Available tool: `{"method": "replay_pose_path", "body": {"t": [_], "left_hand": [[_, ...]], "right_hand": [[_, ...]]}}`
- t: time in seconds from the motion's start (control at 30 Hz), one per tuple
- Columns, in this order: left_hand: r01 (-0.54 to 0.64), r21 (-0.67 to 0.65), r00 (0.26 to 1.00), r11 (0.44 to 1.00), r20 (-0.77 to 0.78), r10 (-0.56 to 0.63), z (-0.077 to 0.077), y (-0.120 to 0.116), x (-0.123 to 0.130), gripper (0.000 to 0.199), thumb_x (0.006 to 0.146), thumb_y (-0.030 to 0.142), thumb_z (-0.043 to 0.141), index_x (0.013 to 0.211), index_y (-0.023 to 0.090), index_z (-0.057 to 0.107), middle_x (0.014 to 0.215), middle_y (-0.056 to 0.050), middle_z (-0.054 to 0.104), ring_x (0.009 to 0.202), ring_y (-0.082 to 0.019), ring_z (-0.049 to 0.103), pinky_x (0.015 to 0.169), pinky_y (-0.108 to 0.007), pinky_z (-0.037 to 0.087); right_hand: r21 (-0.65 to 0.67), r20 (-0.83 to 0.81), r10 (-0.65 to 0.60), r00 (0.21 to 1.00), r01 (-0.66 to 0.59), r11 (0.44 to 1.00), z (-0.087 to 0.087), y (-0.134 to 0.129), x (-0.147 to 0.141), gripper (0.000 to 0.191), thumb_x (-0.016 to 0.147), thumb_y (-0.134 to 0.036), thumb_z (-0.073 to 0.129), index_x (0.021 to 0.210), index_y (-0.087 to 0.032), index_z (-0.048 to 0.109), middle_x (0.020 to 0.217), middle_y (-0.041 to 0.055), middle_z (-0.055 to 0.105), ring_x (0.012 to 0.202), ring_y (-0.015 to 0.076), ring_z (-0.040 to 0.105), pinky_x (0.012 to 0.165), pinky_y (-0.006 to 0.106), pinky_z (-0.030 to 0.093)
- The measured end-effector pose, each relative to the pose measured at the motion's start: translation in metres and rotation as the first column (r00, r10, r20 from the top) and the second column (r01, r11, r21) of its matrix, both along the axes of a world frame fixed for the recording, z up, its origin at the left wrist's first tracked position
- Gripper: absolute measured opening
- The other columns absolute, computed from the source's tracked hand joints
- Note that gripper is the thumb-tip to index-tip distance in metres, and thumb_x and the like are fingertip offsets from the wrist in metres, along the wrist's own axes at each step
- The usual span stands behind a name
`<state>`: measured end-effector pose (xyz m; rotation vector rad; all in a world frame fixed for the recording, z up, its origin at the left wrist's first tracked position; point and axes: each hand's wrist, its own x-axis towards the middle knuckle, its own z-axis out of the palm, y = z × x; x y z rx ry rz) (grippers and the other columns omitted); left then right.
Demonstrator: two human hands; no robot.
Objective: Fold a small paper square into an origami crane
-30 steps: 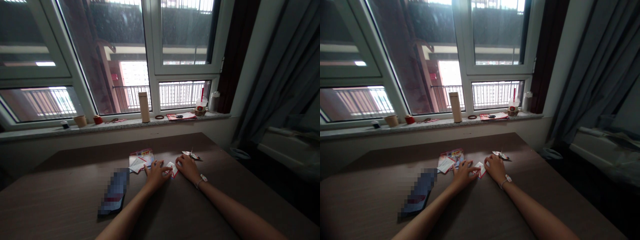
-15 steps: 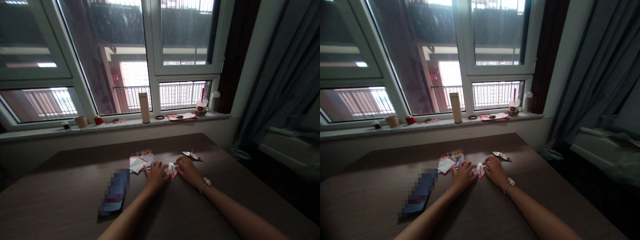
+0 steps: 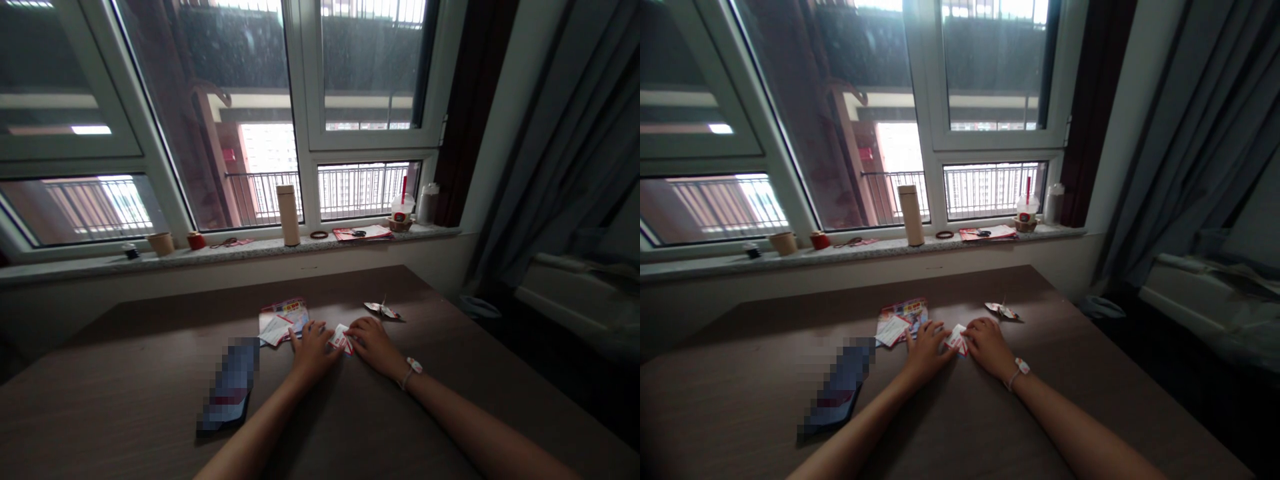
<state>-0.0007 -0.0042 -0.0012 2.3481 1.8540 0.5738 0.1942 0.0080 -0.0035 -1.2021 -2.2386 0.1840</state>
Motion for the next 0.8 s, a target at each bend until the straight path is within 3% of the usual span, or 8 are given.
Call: {"method": "replay_pose_path", "body": {"t": [0.43, 0.6, 0.8], "left_hand": [[0.055, -0.009, 0.996, 0.998, 0.069, -0.054, 0.005, 0.0, -0.001, 0.028, 0.086, 0.028, 0.058, 0.112, 0.031, 0.068, 0.14, -0.003, 0.055, 0.139, -0.03, 0.032, 0.113, -0.071, 0.0], [0.066, -0.013, 0.993, 0.998, 0.099, -0.064, 0.007, -0.001, -0.001, 0.022, 0.087, 0.033, 0.06, 0.106, 0.03, 0.071, 0.138, -0.003, 0.056, 0.138, -0.029, 0.033, 0.116, -0.064, 0.009], [0.039, 0.013, 0.992, 0.999, 0.119, -0.04, 0.007, 0.001, -0.001, 0.017, 0.085, 0.041, 0.064, 0.091, 0.028, 0.073, 0.133, -0.002, 0.06, 0.136, -0.029, 0.036, 0.115, -0.066, 0.007]], "right_hand": [[-0.086, -0.067, 0.052, 0.996, -0.058, 0.995, -0.001, 0.003, 0.008, 0.027, 0.09, -0.024, 0.054, 0.113, -0.025, 0.069, 0.114, 0.0054, 0.066, 0.114, 0.0217, 0.05, 0.105, 0.038, 0.037], [-0.089, -0.081, 0.076, 0.994, -0.084, 0.993, 0.0, 0.002, 0.01, 0.03, 0.087, -0.021, 0.056, 0.113, -0.024, 0.068, 0.116, 0.0057, 0.065, 0.114, 0.0213, 0.05, 0.105, 0.038, 0.037], [-0.126, -0.118, 0.114, 0.986, -0.128, 0.984, -0.004, 0.006, 0.011, 0.034, 0.085, -0.015, 0.053, 0.113, -0.024, 0.069, 0.121, 0.0046, 0.066, 0.123, 0.0232, 0.047, 0.11, 0.044, 0.034]]}}
